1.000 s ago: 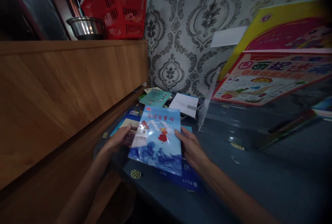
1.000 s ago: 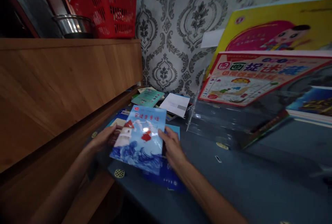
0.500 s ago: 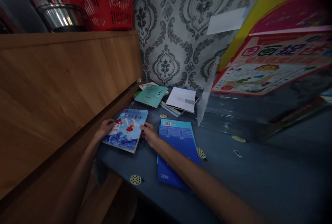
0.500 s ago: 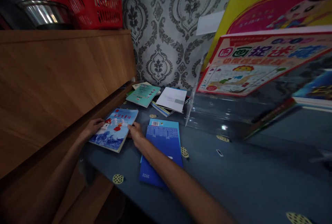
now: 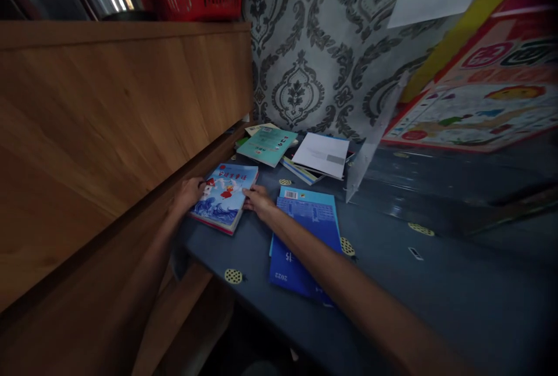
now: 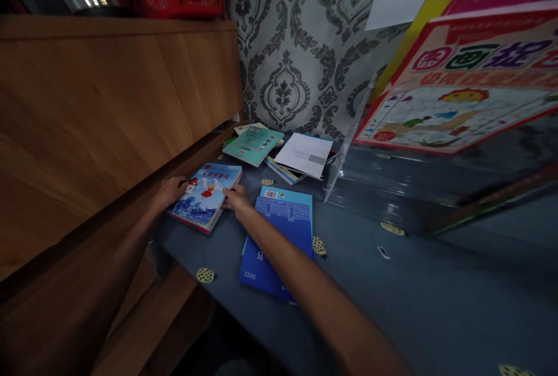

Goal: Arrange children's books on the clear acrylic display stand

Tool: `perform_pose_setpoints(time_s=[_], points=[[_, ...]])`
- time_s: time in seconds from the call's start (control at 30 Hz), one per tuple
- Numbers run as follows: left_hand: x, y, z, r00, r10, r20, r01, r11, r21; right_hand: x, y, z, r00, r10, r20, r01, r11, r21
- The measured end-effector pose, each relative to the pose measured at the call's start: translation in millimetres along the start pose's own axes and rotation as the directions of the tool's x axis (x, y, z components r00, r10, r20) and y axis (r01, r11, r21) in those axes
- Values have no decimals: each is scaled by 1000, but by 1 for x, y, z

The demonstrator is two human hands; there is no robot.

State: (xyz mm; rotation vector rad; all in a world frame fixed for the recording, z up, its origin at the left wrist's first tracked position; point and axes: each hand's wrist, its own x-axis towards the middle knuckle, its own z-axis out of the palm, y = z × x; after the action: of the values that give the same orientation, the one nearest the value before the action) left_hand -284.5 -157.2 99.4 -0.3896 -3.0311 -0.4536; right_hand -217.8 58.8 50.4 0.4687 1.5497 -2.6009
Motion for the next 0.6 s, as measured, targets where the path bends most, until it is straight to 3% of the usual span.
perform_pose_setpoints(time_s=[0.27, 0.6], points=[[-18, 23, -5, 997, -82, -6, 81, 978, 194, -7, -1, 5, 999, 2, -51, -5, 998, -59], [-27, 28, -12, 998, -60, -3, 59, 982, 179, -13, -8, 10, 998, -15, -59, 12, 999, -39]])
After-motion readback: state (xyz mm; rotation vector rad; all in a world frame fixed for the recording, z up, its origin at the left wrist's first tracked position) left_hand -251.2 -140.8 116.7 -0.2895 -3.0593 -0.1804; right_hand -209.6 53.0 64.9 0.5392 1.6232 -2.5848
